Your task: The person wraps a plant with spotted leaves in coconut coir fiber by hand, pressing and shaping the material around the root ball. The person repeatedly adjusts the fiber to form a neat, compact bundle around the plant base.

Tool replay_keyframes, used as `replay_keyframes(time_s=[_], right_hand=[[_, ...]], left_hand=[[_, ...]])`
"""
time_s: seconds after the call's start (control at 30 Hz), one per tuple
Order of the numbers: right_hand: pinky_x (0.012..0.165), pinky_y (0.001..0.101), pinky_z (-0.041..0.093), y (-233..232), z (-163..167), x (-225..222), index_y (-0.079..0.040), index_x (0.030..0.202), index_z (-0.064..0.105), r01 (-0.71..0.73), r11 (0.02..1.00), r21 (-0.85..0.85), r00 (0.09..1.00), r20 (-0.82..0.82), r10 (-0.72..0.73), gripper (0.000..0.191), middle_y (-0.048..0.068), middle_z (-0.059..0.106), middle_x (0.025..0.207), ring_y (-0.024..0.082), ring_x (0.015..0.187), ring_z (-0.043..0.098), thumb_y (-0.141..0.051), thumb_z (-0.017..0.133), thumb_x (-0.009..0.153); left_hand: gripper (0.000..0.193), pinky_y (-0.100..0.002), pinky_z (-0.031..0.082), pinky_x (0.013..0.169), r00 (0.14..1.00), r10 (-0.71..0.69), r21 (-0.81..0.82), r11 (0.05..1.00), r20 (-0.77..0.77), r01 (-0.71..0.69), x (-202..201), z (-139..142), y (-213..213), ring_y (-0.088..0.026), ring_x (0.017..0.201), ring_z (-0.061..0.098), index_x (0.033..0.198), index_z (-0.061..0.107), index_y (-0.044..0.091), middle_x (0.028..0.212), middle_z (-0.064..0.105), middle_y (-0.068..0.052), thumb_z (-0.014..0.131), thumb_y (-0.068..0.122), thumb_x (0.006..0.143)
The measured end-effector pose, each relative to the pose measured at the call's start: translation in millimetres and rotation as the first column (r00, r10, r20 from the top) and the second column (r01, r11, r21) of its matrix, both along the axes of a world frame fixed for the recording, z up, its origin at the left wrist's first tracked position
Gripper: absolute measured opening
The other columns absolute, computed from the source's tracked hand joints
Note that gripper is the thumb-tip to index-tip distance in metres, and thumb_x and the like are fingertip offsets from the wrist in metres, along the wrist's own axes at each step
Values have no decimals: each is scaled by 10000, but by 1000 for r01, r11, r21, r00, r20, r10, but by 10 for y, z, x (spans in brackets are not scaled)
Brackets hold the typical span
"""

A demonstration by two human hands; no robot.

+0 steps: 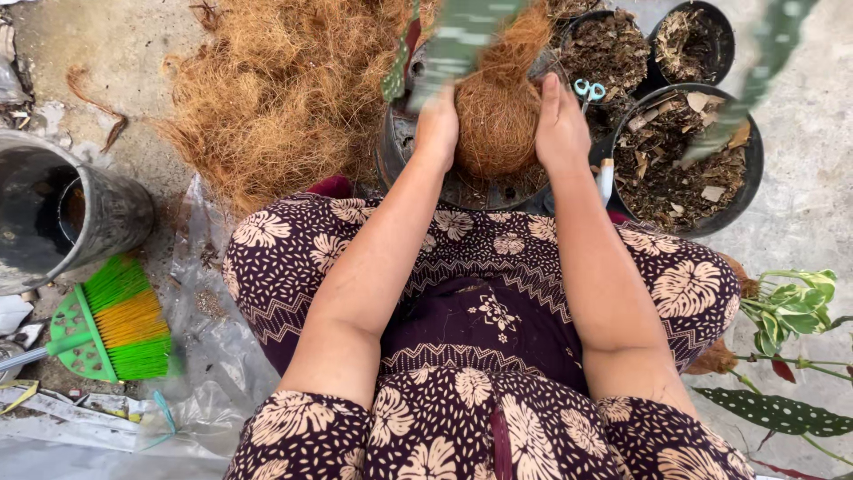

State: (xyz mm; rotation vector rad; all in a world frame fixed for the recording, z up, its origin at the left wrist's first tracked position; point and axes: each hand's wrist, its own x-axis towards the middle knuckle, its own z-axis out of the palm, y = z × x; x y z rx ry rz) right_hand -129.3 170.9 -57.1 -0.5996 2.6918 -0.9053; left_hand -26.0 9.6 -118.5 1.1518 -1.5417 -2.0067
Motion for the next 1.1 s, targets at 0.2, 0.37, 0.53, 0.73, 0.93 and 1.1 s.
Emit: replay_keyframes(time_s=[0.2,0.37,0.53,0.73,0.93,1.1], right_hand=[[1176,391,322,-31,-97,112,-48,1439,602,135,910,-392,943,333,3,728,178,526,1509,309,1437,458,-598,319,1054],[1205,433,333,-111,-32,284,-57,1497,505,-12,934,-356,998,59,35,730,198,536,1529,337,1451,472,-608,294,1066],[1224,495,269,-261,21,320,-118,1582,419,28,983,-183,999,-38,-36,712,188,475,1561,383,1478,370,-596,278,1073],[1241,489,263,-377,-10,283,-132,1599,364,20,982,-186,994,-102,-39,705,149,466,1602,365,1511,331,-599,303,1074],[1317,562,213,-343,8,288,-95,1641,304,-81,880,-468,997,-31,76,801,168,267,1699,390,1616,233,-667,328,1081],[1284,727,-44,-297,28,681,-117,1707,201,-143,990,3,856,-501,125,896,157,102,1782,376,1651,-36,-731,159,1056]], left_hand=[[550,-363,445,1108,989,107,-330,934,-106,-137,-11,-60,131,-274,1274,624,1267,709,30,1354,676,-169,510,481,1021],[565,-353,410,1139,969,-202,-381,915,-143,134,50,85,39,-266,1332,600,1346,674,56,1410,655,-149,452,489,1060],[602,-344,455,1055,974,-197,-301,928,109,221,110,226,-6,-267,1258,646,1331,671,79,1334,700,-125,487,546,998],[630,-329,491,1022,986,-169,-302,940,-9,158,113,157,-26,-244,1176,702,1291,690,15,1238,754,-147,516,544,997],[609,-313,518,977,988,-97,-142,987,-119,80,-9,2,-143,-205,1091,710,1246,718,-36,1170,791,-150,574,499,992],[577,-305,487,1015,977,-136,-140,984,-166,113,-33,-48,-185,-195,1141,677,1287,686,-25,1228,752,-136,556,465,1013]])
